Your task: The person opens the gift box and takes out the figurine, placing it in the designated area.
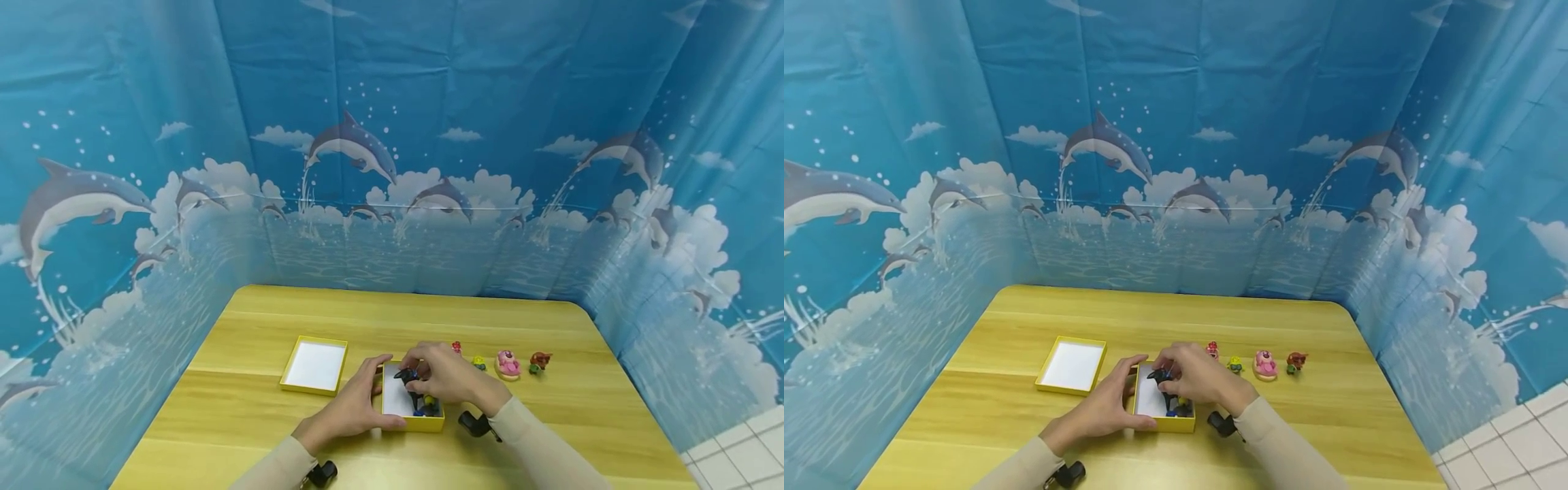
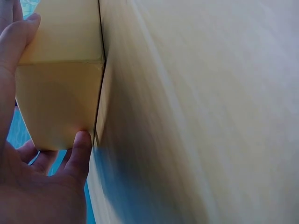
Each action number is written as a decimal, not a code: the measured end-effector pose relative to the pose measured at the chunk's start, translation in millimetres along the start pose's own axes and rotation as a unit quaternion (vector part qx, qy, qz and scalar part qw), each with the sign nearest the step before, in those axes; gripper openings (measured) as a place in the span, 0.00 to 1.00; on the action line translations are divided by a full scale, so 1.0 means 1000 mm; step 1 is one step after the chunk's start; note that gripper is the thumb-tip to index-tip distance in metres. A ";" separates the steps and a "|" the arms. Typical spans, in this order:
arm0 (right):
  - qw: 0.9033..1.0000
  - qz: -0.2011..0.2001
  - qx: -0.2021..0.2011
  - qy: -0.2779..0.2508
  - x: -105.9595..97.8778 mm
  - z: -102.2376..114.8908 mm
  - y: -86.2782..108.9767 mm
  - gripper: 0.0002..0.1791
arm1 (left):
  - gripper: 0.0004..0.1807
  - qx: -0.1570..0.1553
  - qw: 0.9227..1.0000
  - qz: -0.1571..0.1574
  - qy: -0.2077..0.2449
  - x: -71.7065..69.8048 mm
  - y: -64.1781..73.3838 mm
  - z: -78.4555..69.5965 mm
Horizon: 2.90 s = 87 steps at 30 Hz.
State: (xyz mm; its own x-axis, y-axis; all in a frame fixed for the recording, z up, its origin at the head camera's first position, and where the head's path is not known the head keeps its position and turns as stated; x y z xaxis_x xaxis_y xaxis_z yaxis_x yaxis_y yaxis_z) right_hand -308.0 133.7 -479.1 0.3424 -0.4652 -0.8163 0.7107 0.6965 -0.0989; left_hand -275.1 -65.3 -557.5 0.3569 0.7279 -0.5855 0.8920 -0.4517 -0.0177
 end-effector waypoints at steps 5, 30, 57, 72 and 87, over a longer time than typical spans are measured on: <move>1.000 -0.003 0.004 -0.007 -0.002 -0.001 0.003 0.10 | 0.70 0.002 1.000 0.001 0.003 0.001 0.000 0.000; 0.999 -0.043 0.025 -0.012 -0.014 -0.001 0.025 0.14 | 0.70 0.011 0.999 0.008 0.042 0.003 0.000 0.000; 0.991 -0.123 -0.038 0.024 -0.029 0.016 0.044 0.26 | 0.69 0.017 0.998 0.012 0.053 0.002 0.001 -0.003; 0.981 -0.185 -0.043 0.038 -0.042 0.013 0.061 0.26 | 0.69 0.013 0.999 0.005 0.032 0.000 0.003 -0.005; 0.978 -0.199 -0.001 0.055 -0.053 0.001 0.079 0.25 | 0.70 0.012 0.999 0.004 0.039 0.001 0.003 -0.004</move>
State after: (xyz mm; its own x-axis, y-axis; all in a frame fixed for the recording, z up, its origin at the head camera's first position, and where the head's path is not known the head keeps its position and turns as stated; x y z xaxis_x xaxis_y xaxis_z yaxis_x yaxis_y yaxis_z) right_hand -269.3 213.2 -443.0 -0.0296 -0.6378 -0.7696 0.7726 0.4739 -0.4225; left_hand -270.7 -63.8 -555.5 0.3862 0.7615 -0.5206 0.8823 -0.4696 -0.0324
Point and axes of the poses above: each hand's wrist, its own y-axis away from the middle knuckle, its own x-axis out of the palm, z = x × y, the point moved 6 cm from there along -y, towards the middle knuckle
